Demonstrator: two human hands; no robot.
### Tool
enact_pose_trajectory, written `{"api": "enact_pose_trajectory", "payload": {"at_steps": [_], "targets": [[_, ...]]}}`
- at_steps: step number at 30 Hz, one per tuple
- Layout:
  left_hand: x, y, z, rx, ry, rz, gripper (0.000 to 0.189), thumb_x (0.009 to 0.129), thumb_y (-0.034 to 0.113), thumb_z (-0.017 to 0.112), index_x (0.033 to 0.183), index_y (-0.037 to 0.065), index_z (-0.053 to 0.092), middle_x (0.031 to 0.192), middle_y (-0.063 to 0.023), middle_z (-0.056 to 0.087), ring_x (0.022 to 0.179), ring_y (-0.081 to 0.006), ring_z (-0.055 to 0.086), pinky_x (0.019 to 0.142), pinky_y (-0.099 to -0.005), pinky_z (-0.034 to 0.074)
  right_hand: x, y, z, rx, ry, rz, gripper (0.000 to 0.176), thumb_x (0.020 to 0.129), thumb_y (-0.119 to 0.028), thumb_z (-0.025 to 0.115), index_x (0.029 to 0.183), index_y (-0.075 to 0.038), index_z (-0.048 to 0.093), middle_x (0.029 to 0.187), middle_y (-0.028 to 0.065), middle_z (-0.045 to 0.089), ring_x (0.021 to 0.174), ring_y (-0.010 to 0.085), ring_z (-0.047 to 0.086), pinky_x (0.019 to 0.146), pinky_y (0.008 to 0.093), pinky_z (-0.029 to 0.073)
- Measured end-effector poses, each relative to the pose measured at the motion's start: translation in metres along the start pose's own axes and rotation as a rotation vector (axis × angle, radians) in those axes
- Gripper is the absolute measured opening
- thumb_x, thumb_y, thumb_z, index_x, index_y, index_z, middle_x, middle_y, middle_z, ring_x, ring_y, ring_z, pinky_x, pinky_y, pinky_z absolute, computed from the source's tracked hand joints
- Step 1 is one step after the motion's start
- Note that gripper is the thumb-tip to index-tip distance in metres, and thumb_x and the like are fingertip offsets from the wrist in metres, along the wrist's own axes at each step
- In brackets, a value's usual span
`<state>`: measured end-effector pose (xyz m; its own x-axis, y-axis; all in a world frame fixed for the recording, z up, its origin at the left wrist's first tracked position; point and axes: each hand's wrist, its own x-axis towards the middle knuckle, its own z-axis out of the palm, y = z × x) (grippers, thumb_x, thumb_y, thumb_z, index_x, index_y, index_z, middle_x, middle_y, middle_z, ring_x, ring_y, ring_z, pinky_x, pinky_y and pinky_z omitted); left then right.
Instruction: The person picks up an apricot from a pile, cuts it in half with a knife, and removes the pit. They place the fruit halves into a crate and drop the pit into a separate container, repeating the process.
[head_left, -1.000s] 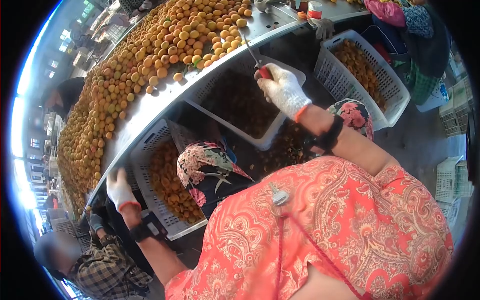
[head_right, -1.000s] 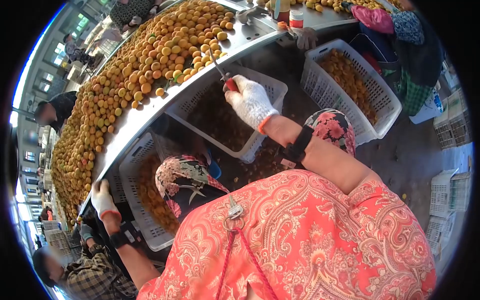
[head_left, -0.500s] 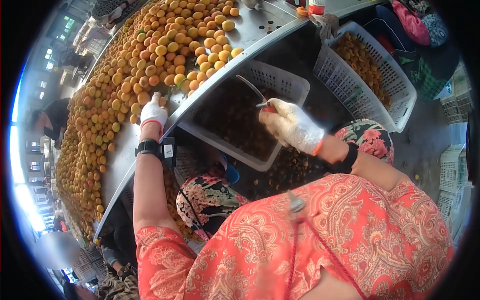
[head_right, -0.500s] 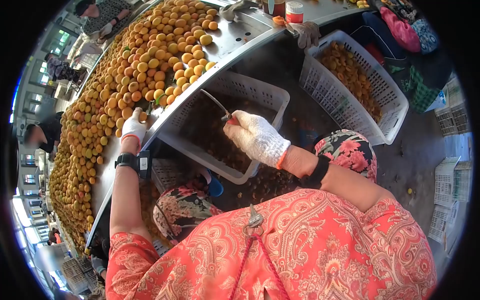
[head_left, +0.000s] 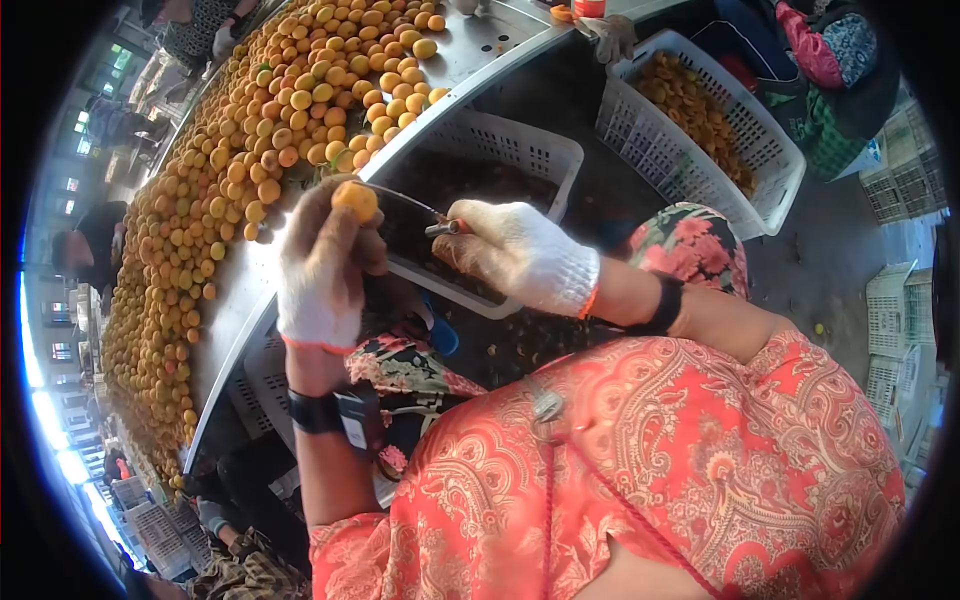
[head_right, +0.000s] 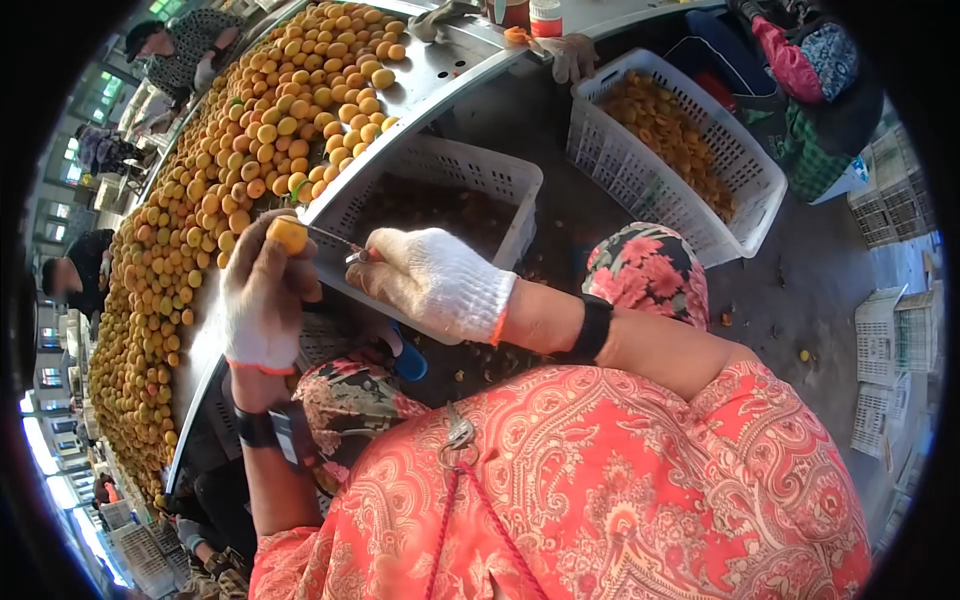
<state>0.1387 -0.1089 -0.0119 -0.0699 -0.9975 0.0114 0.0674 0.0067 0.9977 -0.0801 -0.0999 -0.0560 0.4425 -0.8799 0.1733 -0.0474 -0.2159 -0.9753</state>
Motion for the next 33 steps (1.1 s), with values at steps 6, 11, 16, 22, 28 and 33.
{"api": "enact_pose_trajectory", "payload": {"at_steps": [6, 11, 16, 22, 28, 33], "targets": [[-0.042, 0.003, 0.027, -0.189, 0.045, 0.018, 0.039, 0.095, 0.018, 0.064, 0.127, -0.003, 0.057, 0.096, -0.0086, 0.061, 0.065, -0.0101, 0.055, 0.057, -0.0237, 0.046, -0.018, -0.024, 0.005, -0.095, -0.059, -0.043, 0.02, 0.1, -0.02, 0.058, 0.097, 0.0, 0.057, 0.079, 0.0096, 0.06, 0.077, 0.0117, 0.055, 0.069, 0.0314, 0.047], [-0.057, 0.014, 0.039, -0.231, 0.036, 0.061, 0.04, 0.094, 0.015, 0.065, 0.129, -0.003, 0.056, 0.097, -0.0088, 0.06, 0.066, -0.0095, 0.055, 0.058, -0.0226, 0.045, -0.03, -0.045, 0.003, -0.145, -0.069, -0.042, 0.022, 0.1, -0.022, 0.059, 0.097, 0.0, 0.057, 0.074, 0.0111, 0.057, 0.073, 0.0129, 0.055, 0.065, 0.0333, 0.047], [-0.063, 0.024, 0.041, -0.27, -0.033, 0.17, 0.049, 0.093, 0.012, 0.064, 0.137, -0.003, 0.05, 0.101, -0.0073, 0.059, 0.074, -0.0099, 0.056, 0.065, -0.0233, 0.046, -0.04, -0.057, 0.0, -0.125, -0.029, -0.086, 0.023, 0.1, -0.023, 0.059, 0.096, 0.0, 0.057, 0.074, 0.0099, 0.057, 0.072, 0.0116, 0.054, 0.064, 0.0321, 0.046], [-0.074, 0.031, 0.049, -0.287, -0.045, 0.189, 0.053, 0.093, 0.014, 0.064, 0.14, -0.004, 0.046, 0.102, -0.0077, 0.059, 0.075, -0.0115, 0.056, 0.067, -0.0255, 0.047, -0.047, -0.068, 0.0, -0.09, -0.04, -0.029, 0.027, 0.097, -0.026, 0.062, 0.095, 0.001, 0.059, 0.081, 0.0238, 0.064, 0.082, 0.0369, 0.069, 0.067, 0.0404, 0.05], [-0.082, 0.038, 0.05, -0.298, -0.081, 0.209, 0.054, 0.092, 0.016, 0.065, 0.138, -0.006, 0.046, 0.1, -0.0107, 0.059, 0.074, -0.0137, 0.056, 0.066, -0.0272, 0.049, -0.053, -0.074, 0.0, -0.067, -0.04, -0.033, 0.027, 0.097, -0.026, 0.062, 0.095, 0.001, 0.059, 0.08, 0.0224, 0.064, 0.081, 0.0367, 0.069, 0.067, 0.0402, 0.05], [-0.087, 0.04, 0.051, -0.362, -0.07, 0.188, 0.053, 0.092, 0.019, 0.065, 0.136, -0.005, 0.047, 0.097, -0.0118, 0.06, 0.071, -0.0159, 0.056, 0.066, -0.0301, 0.049, -0.057, -0.079, -0.001, -0.123, -0.037, -0.032, 0.025, 0.096, -0.024, 0.062, 0.094, 0.001, 0.059, 0.079, 0.0223, 0.064, 0.081, 0.0369, 0.068, 0.067, 0.0401, 0.051]]}}
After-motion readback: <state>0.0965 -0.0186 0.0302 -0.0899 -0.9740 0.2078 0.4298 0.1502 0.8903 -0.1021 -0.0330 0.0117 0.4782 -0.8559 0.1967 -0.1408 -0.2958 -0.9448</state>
